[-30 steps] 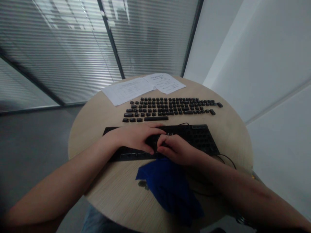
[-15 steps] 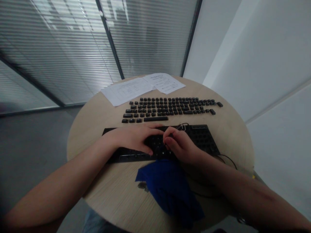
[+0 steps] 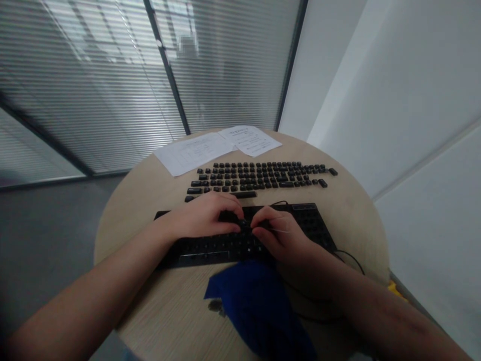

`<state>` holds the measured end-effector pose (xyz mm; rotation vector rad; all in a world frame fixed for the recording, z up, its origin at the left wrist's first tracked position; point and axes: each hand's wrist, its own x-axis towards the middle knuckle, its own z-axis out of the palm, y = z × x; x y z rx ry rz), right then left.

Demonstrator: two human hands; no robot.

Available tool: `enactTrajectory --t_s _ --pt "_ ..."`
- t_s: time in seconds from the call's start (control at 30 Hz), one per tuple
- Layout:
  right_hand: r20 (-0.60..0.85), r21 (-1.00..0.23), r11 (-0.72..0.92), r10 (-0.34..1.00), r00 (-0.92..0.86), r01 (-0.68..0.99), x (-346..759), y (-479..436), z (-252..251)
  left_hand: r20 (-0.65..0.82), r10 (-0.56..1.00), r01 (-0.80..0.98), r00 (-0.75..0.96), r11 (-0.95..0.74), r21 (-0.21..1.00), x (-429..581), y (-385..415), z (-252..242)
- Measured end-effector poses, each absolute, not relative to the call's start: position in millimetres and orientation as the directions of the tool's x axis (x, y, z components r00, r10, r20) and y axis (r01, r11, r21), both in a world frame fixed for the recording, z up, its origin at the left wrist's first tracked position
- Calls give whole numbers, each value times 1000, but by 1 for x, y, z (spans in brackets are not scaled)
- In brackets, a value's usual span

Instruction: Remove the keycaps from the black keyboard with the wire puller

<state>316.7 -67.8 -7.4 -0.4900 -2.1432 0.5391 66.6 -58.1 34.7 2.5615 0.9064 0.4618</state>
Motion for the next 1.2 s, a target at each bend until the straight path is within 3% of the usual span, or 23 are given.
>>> enactTrajectory --t_s 0.27,0.47,0.63,0.87,1.2 --pt "650 -412 869 491 -580 274 316 -66 -3 171 700 597 694 -691 408 65 -57 34" --pt "697 -379 810 568 -438 448 330 -59 5 220 770 653 599 -629 423 61 -54 37" --pt "760 -294 807 522 -386 512 335 -49 5 276 800 660 533 -597 457 63 -54 35" --pt "644 -270 809 555 -527 522 325 -48 -4 352 757 602 551 -653 460 67 -54 32" --pt "538 -277 776 614 -578 567 317 -47 -15 346 705 589 619 -708 389 71 -55 29"
